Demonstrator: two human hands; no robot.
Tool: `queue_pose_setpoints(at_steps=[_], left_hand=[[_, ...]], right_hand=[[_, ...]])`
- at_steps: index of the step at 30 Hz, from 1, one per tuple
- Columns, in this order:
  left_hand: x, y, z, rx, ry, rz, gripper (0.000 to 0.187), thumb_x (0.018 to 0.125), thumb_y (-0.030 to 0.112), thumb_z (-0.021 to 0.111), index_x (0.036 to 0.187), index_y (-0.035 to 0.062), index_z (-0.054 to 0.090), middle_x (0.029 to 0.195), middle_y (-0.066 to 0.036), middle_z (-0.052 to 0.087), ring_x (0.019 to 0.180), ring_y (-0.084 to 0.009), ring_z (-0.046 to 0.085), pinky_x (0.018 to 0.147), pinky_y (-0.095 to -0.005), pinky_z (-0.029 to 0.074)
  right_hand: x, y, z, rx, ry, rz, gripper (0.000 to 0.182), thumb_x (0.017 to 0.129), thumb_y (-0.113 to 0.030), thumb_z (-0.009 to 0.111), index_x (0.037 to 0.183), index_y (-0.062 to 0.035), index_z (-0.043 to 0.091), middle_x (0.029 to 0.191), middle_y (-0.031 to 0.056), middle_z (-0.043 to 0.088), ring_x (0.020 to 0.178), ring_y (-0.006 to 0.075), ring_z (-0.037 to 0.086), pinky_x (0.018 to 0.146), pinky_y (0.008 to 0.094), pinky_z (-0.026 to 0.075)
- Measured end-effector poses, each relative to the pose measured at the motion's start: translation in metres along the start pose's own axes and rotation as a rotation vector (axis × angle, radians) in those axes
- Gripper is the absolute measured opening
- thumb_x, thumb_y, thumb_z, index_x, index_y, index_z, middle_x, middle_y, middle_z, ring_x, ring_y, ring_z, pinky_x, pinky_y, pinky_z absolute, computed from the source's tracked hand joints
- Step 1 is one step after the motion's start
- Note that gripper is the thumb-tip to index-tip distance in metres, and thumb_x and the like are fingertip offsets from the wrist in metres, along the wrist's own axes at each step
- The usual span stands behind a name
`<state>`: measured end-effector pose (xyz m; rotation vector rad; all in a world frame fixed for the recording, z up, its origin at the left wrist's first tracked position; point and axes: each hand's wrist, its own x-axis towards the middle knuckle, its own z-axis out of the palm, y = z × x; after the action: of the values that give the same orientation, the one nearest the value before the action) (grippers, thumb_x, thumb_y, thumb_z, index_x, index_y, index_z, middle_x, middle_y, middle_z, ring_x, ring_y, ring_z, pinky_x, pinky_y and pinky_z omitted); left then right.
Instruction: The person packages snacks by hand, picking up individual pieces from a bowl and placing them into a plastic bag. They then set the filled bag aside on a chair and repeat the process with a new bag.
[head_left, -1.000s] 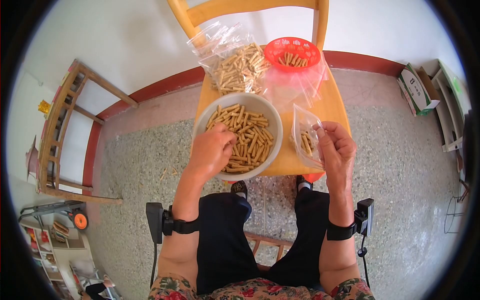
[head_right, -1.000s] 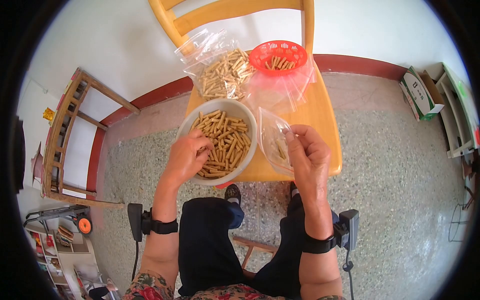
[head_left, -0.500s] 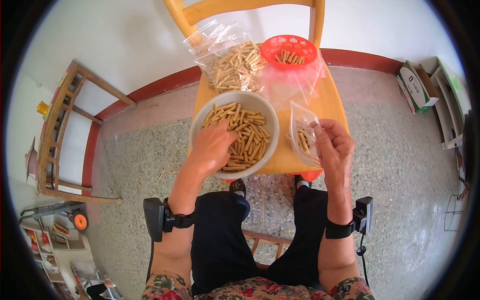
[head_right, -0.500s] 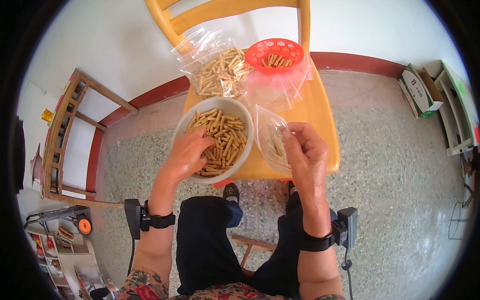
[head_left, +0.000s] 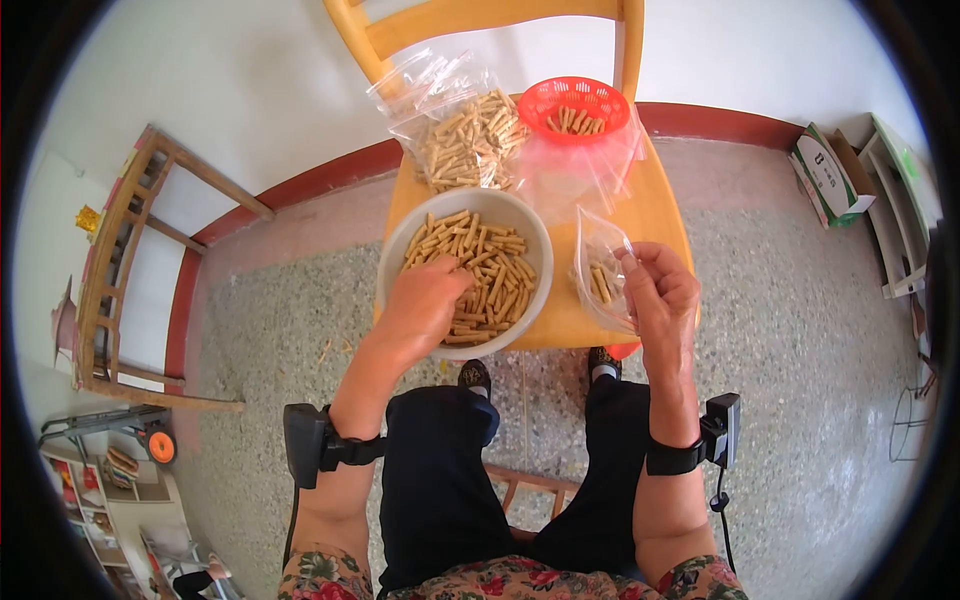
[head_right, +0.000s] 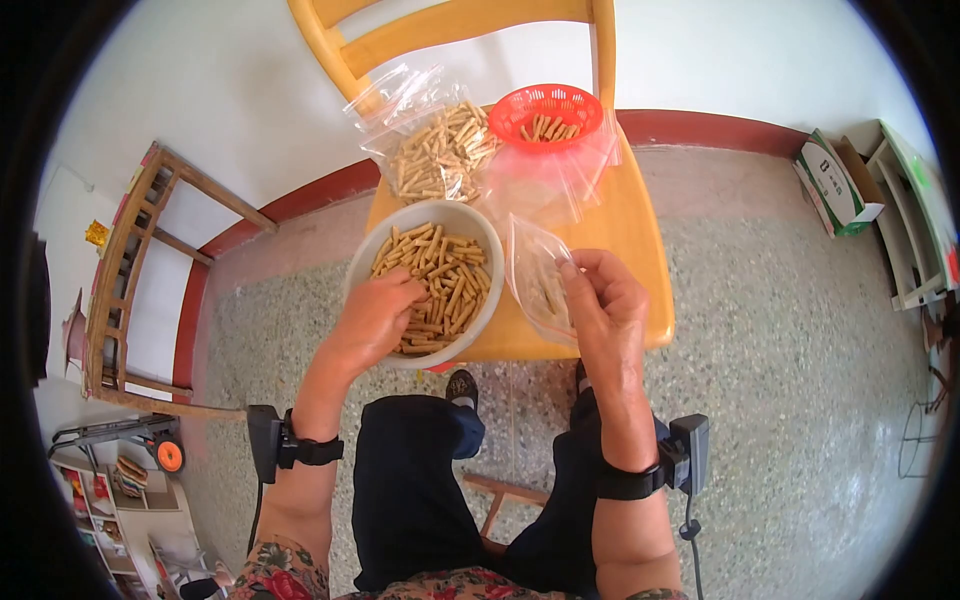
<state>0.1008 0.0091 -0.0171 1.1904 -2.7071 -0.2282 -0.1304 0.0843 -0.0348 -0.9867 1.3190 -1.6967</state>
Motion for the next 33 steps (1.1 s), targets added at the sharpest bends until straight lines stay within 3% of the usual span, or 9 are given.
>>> queue_pose_setpoints(at_steps=[4, 6, 7, 9, 16, 21, 24, 28, 33], left_hand=[[-0.001, -0.003, -0.003, -0.217, 0.163, -0.041, 0.021, 0.073, -0.005, 0.053, 0.093, -0.0009, 0.055, 0.077, -0.012, 0.058, 0.066, -0.0249, 0.057, 0.062, -0.0297, 0.046], [0.000, 0.001, -0.005, -0.973, 0.147, -0.278, 0.020, 0.078, -0.001, 0.055, 0.097, 0.0003, 0.054, 0.078, -0.010, 0.061, 0.060, -0.0145, 0.056, 0.058, -0.0227, 0.046], [0.001, 0.004, -0.008, -0.973, 0.147, -0.270, 0.020, 0.078, -0.001, 0.055, 0.097, 0.0003, 0.054, 0.078, -0.010, 0.061, 0.060, -0.0145, 0.056, 0.058, -0.0227, 0.046], [0.003, 0.017, -0.016, -1.278, 0.185, -0.297, 0.016, 0.079, 0.001, 0.056, 0.095, 0.0010, 0.054, 0.080, -0.011, 0.062, 0.058, -0.0092, 0.054, 0.054, -0.0208, 0.045], [0.021, 0.068, -0.020, -1.595, 0.226, -0.216, 0.012, 0.077, 0.002, 0.059, 0.086, 0.0035, 0.051, 0.079, -0.015, 0.063, 0.047, -0.0097, 0.052, 0.041, -0.0187, 0.040], [0.040, 0.103, -0.005, -1.386, 0.287, -0.271, 0.008, 0.078, 0.002, 0.059, 0.083, 0.0020, 0.053, 0.071, -0.008, 0.063, 0.047, -0.0046, 0.049, 0.041, -0.0163, 0.035], [0.050, 0.105, 0.014, -0.733, 0.315, -0.106, 0.006, 0.079, 0.000, 0.058, 0.074, -0.0023, 0.055, 0.062, 0.001, 0.055, 0.052, 0.0009, 0.041, 0.044, -0.0170, 0.031], [0.051, 0.103, 0.015, -0.605, 0.350, -0.099, 0.004, 0.078, 0.000, 0.059, 0.077, -0.0034, 0.056, 0.061, 0.001, 0.055, 0.053, 0.0001, 0.044, 0.046, -0.0177, 0.035], [0.030, 0.088, -0.003, -0.793, 0.477, -0.211, 0.004, 0.080, 0.000, 0.059, 0.080, -0.0033, 0.059, 0.065, 0.002, 0.055, 0.060, -0.0024, 0.050, 0.052, -0.0170, 0.039]], right_hand=[[0.000, 0.001, -0.001, 0.003, 0.006, 0.000, 0.008, 0.086, -0.006, 0.054, 0.088, 0.0009, 0.057, 0.064, -0.0046, 0.053, 0.055, -0.0006, 0.042, 0.047, 0.0160, 0.030], [0.000, 0.002, 0.000, 0.004, 0.000, -0.005, 0.008, 0.086, -0.006, 0.054, 0.088, 0.0010, 0.057, 0.063, -0.0050, 0.052, 0.054, -0.0006, 0.041, 0.047, 0.0162, 0.030], [-0.001, 0.002, -0.001, 0.002, -0.004, -0.008, 0.008, 0.086, -0.006, 0.054, 0.088, 0.0011, 0.057, 0.061, -0.0053, 0.051, 0.054, -0.0007, 0.041, 0.047, 0.0164, 0.030], [-0.001, -0.001, 0.002, 0.026, 0.005, -0.009, 0.008, 0.086, -0.006, 0.054, 0.087, 0.0010, 0.057, 0.060, -0.0059, 0.049, 0.053, -0.0007, 0.039, 0.047, 0.0166, 0.030], [-0.002, 0.003, 0.007, 0.024, 0.017, -0.031, 0.007, 0.086, -0.006, 0.055, 0.087, 0.0006, 0.057, 0.058, -0.0070, 0.048, 0.053, -0.0011, 0.037, 0.046, 0.0172, 0.029], [-0.002, 0.006, 0.004, -0.030, 0.022, -0.087, 0.007, 0.085, -0.005, 0.055, 0.088, 0.0009, 0.058, 0.056, -0.0050, 0.048, 0.054, -0.0001, 0.039, 0.047, 0.0184, 0.032], [-0.003, 0.004, 0.006, -0.110, 0.081, -0.194, 0.008, 0.085, -0.005, 0.056, 0.089, 0.0014, 0.058, 0.057, -0.0040, 0.049, 0.055, 0.0010, 0.040, 0.048, 0.0192, 0.034], [-0.004, 0.001, 0.003, -0.160, 0.061, -0.233, 0.008, 0.084, -0.004, 0.056, 0.090, 0.0018, 0.058, 0.059, -0.0037, 0.050, 0.058, 0.0017, 0.042, 0.051, 0.0194, 0.036], [-0.005, -0.009, 0.003, -0.100, 0.064, -0.123, 0.008, 0.086, -0.004, 0.054, 0.091, 0.0020, 0.058, 0.064, -0.0041, 0.051, 0.060, 0.0016, 0.043, 0.053, 0.0182, 0.037]])
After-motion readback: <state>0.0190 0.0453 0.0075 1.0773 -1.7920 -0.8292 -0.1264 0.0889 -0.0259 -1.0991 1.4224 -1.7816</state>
